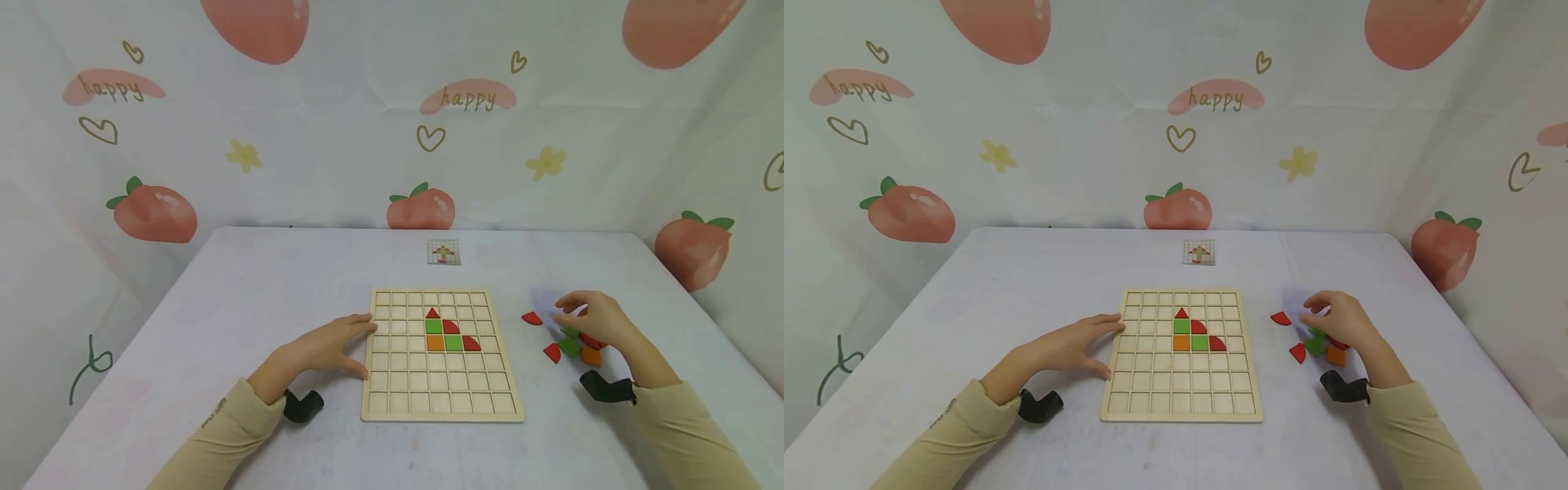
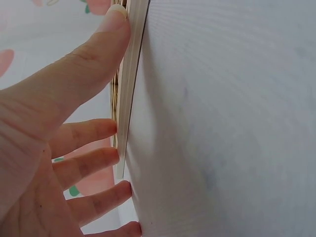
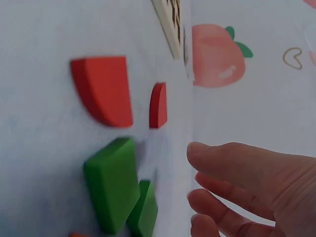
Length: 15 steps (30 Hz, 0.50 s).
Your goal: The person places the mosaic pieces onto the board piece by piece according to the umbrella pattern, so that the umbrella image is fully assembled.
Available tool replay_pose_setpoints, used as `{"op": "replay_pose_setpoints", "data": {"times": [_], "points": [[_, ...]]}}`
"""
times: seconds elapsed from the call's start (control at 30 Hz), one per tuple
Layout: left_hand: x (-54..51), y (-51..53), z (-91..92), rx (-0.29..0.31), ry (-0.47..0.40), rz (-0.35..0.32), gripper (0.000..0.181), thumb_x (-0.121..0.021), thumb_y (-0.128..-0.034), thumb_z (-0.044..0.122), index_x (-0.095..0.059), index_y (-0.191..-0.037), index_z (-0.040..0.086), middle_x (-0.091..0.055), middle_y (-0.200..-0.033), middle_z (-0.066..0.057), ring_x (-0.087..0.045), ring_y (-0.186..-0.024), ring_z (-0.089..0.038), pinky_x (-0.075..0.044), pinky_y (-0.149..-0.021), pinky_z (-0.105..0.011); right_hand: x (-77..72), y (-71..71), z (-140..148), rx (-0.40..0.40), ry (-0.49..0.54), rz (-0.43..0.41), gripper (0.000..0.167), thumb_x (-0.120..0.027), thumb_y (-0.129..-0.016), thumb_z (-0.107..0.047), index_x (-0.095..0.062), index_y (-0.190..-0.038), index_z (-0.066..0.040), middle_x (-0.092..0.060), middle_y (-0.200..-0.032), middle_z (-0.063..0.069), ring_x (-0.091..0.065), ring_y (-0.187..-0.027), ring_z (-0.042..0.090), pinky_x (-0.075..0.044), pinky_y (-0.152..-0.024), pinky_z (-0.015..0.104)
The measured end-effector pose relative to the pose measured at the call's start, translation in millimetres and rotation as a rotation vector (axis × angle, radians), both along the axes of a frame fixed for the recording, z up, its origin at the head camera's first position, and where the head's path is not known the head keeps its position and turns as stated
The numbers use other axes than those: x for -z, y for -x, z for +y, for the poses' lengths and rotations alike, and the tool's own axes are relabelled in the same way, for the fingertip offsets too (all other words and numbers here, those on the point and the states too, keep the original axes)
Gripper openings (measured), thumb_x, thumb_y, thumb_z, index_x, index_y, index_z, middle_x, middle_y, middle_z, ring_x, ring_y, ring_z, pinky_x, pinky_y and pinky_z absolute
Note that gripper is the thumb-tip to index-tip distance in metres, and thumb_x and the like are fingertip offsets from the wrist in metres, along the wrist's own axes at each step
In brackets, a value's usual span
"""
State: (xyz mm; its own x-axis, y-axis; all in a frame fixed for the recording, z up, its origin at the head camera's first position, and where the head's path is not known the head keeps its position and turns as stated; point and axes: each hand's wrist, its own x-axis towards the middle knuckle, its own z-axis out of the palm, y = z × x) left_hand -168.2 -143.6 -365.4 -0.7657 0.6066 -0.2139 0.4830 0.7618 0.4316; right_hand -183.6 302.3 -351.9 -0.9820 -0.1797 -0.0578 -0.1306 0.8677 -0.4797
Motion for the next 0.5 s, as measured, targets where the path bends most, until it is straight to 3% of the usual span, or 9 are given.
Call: {"op": "replay_pose_setpoints", "data": {"times": [0.23, 0.5], "points": [[-0.9, -0.5, 0.0, 0.003, -0.003, -0.002, 0.082, -0.075, -0.0746, 0.041, -0.042, -0.139, 0.003, -0.031, -0.151, -0.017, -0.03, -0.14, -0.035, -0.03, -0.113, -0.048, 3.8, -3.2, 13.5, 0.046, 0.005, -0.113, 0.04, -0.07, -0.083, -0.024, -0.061, -0.107, 0.006, -0.061, -0.1, 0.026, -0.056, -0.084, 0.03, -0.051, -0.057, 0.027], [-1.1, -0.5, 0.4, 0.003, 0.001, -0.003, 0.082, -0.075, -0.0744, 0.041, -0.042, -0.139, 0.003, -0.031, -0.151, -0.017, -0.03, -0.14, -0.035, -0.03, -0.113, -0.049, 11.1, -3.4, 19.3, 0.051, -0.023, -0.094, 0.038, -0.073, -0.08, -0.026, -0.065, -0.101, 0.005, -0.065, -0.095, 0.022, -0.06, -0.082, 0.027, -0.048, -0.061, 0.025]]}}
